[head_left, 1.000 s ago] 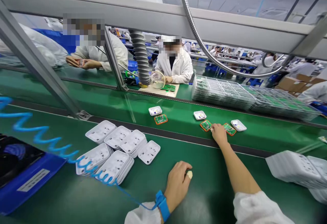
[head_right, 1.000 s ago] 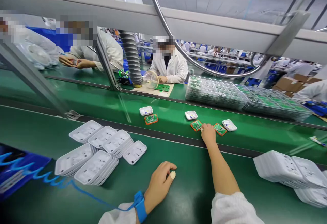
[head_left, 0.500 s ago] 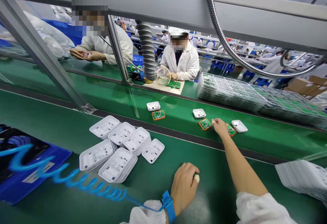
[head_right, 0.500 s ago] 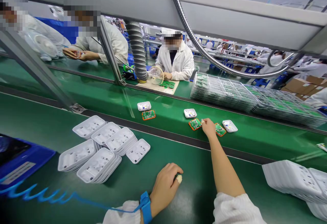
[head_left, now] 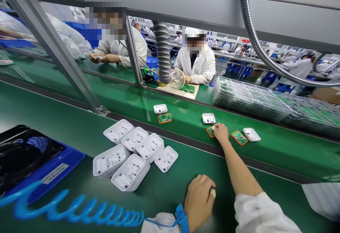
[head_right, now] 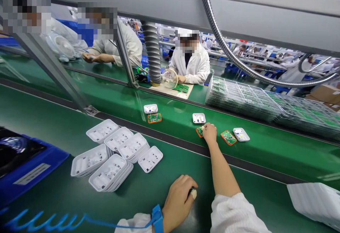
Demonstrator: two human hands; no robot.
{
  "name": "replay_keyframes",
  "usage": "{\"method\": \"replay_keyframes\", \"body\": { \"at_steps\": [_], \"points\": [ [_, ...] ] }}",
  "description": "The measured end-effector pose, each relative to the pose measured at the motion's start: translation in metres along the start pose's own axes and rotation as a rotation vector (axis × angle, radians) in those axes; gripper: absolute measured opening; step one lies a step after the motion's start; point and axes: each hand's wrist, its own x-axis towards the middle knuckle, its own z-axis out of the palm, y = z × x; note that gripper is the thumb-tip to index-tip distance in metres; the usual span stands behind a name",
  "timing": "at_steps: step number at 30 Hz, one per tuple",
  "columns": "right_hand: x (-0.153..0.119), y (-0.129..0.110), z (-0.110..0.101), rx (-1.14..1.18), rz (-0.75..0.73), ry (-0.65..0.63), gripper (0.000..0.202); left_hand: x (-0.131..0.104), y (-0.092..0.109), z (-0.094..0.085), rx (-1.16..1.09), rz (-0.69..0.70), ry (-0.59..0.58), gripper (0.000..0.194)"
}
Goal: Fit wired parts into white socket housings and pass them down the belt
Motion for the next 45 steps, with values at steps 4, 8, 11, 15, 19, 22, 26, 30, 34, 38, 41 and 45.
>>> {"method": "replay_keyframes", "body": {
  "at_steps": [4, 8, 11, 15, 19, 22, 26, 30, 34, 38, 41, 45],
  "points": [
    [-0.002, 0.006, -0.006, 0.086, -0.01, 0.0, 0.019, 0.0, -0.001, 0.0, -0.003, 0.017, 0.009, 0.02],
    [-0.009, 0.018, -0.017, 0.214, 0.049, -0.021, 0.022, 0.002, -0.003, 0.001, -0.002, 0.032, 0.022, 0.018],
    [-0.023, 0.027, -0.026, 0.341, 0.067, -0.073, 0.027, 0.002, -0.004, 0.002, 0.0, 0.04, 0.029, 0.019],
    [-0.039, 0.032, -0.036, 0.444, 0.067, -0.129, 0.028, 0.003, -0.003, 0.002, 0.013, 0.051, 0.035, 0.02],
    [-0.036, 0.025, -0.047, 0.493, 0.051, -0.069, 0.041, 0.003, -0.003, 0.0, 0.031, 0.063, 0.032, 0.019],
    [-0.04, 0.018, -0.058, 0.516, 0.004, -0.045, 0.046, 0.002, -0.003, -0.001, 0.036, 0.084, 0.028, 0.019],
    [-0.08, 0.018, -0.061, 0.507, -0.017, -0.041, 0.034, 0.002, -0.004, 0.0, 0.043, 0.089, 0.028, 0.018],
    [-0.144, 0.018, -0.049, 0.389, -0.171, -0.028, 0.022, 0.002, -0.005, 0.001, 0.054, 0.087, 0.03, 0.019],
    [-0.186, 0.004, -0.042, 0.295, -0.376, -0.08, 0.02, 0.003, -0.005, 0.001, 0.068, 0.094, 0.027, 0.018],
    [-0.197, -0.009, -0.04, 0.248, -0.443, -0.112, 0.019, 0.002, -0.007, 0.001, 0.045, 0.075, 0.037, 0.018],
    [-0.197, -0.01, -0.039, 0.246, -0.464, -0.124, 0.02, 0.002, -0.008, 0.0, 0.021, 0.083, 0.042, 0.018],
    [-0.197, -0.008, -0.039, 0.267, -0.485, -0.129, 0.021, 0.0, -0.009, 0.0, 0.018, 0.096, 0.043, 0.018]
  ]
}}
